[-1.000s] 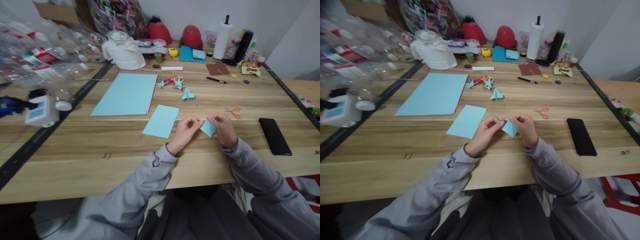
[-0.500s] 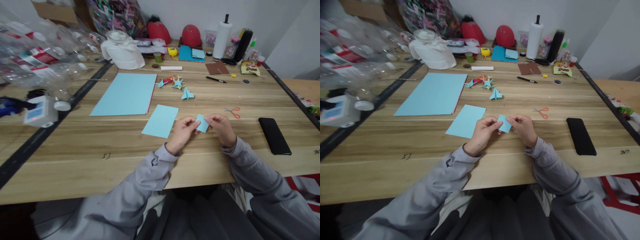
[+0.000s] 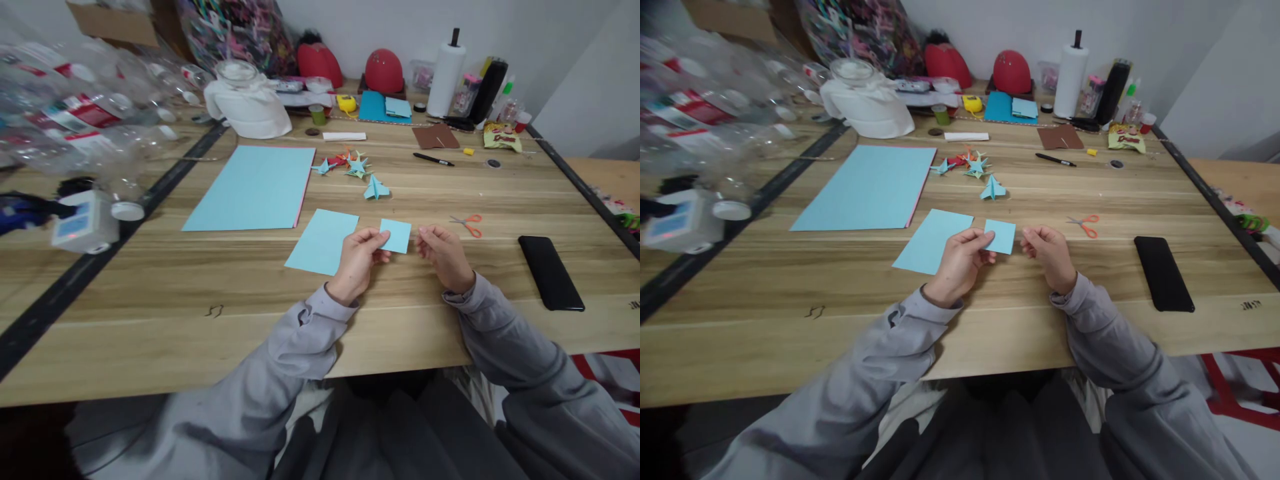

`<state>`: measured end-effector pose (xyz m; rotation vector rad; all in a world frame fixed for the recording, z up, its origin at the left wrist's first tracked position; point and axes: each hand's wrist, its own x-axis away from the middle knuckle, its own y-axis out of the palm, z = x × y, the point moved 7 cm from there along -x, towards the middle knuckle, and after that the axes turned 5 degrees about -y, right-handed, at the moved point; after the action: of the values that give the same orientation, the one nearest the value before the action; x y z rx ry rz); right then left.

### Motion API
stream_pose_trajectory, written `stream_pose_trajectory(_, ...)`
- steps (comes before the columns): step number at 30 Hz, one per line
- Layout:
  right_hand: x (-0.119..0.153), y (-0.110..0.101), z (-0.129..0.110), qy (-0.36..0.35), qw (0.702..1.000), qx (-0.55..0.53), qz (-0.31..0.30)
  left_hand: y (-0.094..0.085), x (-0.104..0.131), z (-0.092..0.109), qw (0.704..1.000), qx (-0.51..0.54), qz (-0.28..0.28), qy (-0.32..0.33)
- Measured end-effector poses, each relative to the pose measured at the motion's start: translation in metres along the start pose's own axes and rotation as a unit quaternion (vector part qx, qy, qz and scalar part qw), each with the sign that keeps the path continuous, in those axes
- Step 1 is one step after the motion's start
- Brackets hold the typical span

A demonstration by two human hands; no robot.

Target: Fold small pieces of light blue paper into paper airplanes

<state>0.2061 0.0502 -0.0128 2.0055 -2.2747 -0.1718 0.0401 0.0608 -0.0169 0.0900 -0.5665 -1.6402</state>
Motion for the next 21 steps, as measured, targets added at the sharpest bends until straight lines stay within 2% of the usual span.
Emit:
stream_pose_trajectory(6, 0.003, 0.011, 0.001, -0.006, 0.996, 0.055, -0.073, 0.013, 0.003, -0.011, 0.996, -0.050, -0.074, -0.027)
stream_pose_trajectory(9, 0.004, 0.013, 0.004, 0.003, 0.992, 0.085, -0.095, 0.012, 0.003, -0.011, 0.995, -0.072, -0.067, -0.016)
stream_pose_trajectory(15, 0.013, 0.027, 0.006, 0.012, 0.985, 0.069, -0.160, 0.004, 0.000, -0.005, 0.996, -0.081, -0.025, 0.041)
stream_pose_trajectory(18, 0.015, 0.030, 0.005, -0.005, 0.982, 0.071, -0.174, 0.006, 0.002, -0.006, 0.996, -0.079, -0.035, 0.030)
stream_pose_trajectory(21, 0.016, 0.029, 0.005, -0.003, 0.982, 0.080, -0.174, 0.013, 0.004, -0.010, 0.995, -0.065, -0.073, -0.003)
